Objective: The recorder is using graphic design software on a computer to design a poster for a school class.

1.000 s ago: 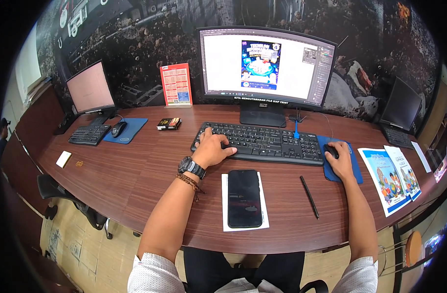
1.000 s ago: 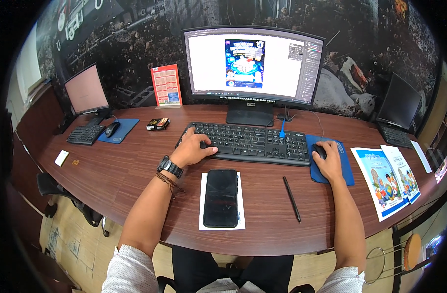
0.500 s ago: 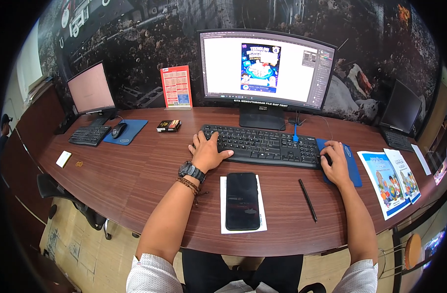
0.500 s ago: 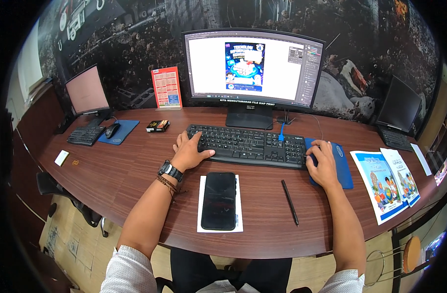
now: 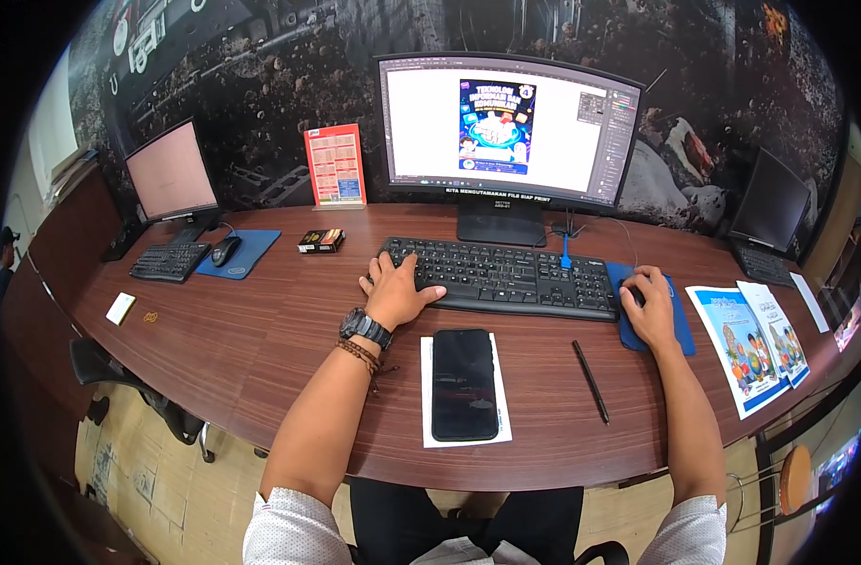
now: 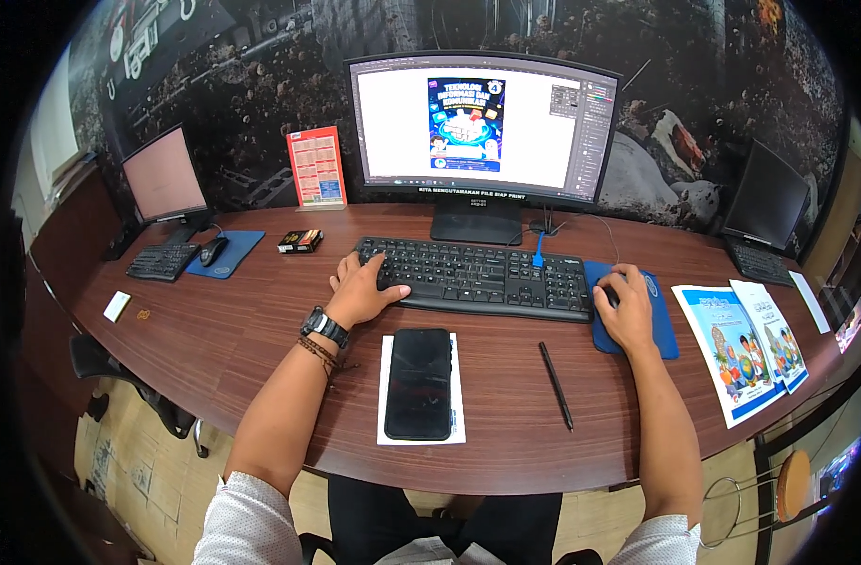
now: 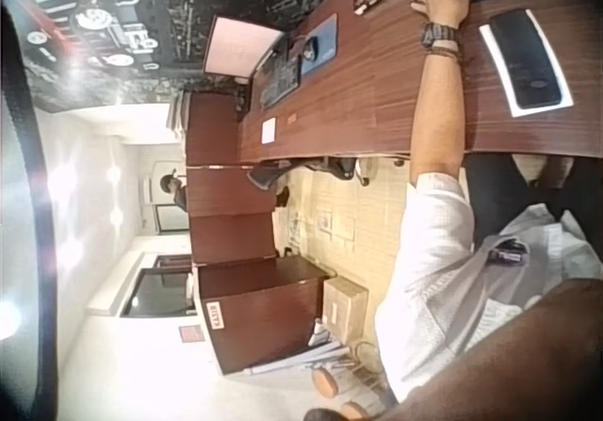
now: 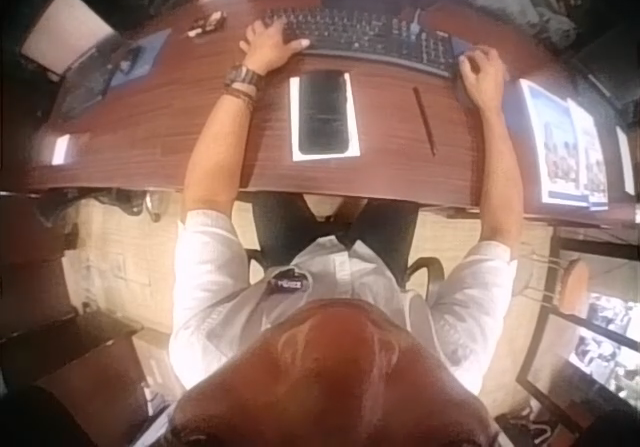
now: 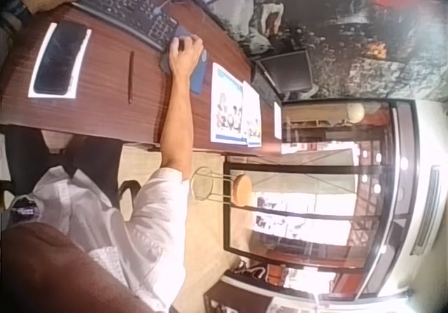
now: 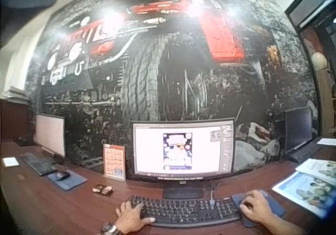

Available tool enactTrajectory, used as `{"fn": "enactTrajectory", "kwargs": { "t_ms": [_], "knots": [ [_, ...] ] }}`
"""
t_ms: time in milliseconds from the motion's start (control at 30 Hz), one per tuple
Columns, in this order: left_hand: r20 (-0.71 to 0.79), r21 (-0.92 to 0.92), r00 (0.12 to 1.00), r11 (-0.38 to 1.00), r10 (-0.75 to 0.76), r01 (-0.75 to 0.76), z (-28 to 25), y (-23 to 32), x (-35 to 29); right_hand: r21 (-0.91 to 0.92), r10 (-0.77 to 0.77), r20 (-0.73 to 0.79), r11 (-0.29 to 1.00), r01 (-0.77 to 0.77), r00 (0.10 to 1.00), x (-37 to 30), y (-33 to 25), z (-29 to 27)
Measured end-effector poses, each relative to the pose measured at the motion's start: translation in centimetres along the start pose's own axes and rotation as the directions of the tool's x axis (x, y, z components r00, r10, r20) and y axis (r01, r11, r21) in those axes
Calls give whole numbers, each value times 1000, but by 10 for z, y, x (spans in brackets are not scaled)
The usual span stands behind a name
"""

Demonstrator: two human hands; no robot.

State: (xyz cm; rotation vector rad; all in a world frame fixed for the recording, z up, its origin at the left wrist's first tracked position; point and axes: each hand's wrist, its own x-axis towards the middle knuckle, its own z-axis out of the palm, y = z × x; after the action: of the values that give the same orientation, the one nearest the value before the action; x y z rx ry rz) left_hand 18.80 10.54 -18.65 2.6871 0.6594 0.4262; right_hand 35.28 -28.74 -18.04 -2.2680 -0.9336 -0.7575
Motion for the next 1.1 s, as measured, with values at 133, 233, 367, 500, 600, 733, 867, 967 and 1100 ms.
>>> {"fn": "enactTrajectory", "kwargs": {
  "t_ms": [133,233,367,500,600,733,867,967,1100],
  "knots": [
    [7,9,1000,1000,9,-9,0,2,-1,0,147,-13,989,-147,989,-4,19,4],
    [-36,14,999,999,29,-29,0,3,-3,33,172,1,985,-172,985,-4,23,7],
    [-121,0,976,984,179,-180,-1,5,-2,22,168,34,985,-169,985,-5,29,9],
    [-139,-27,973,981,186,-192,0,6,-3,32,171,44,984,-173,984,-5,30,10],
    [-138,-14,973,982,184,-188,-1,6,-4,37,180,49,983,-182,982,-4,27,9],
    [-131,-9,975,983,179,-182,-1,7,-4,52,172,34,983,-174,984,-5,28,9],
    [-96,-26,981,985,168,-171,-3,9,-3,56,149,31,987,-150,988,-6,30,8],
    [-139,-28,981,990,136,-141,0,7,-4,65,160,38,985,-162,986,-5,27,8],
    [-114,-20,993,999,39,-42,-1,5,-4,63,170,36,983,-172,985,-4,27,8]
  ]
}}
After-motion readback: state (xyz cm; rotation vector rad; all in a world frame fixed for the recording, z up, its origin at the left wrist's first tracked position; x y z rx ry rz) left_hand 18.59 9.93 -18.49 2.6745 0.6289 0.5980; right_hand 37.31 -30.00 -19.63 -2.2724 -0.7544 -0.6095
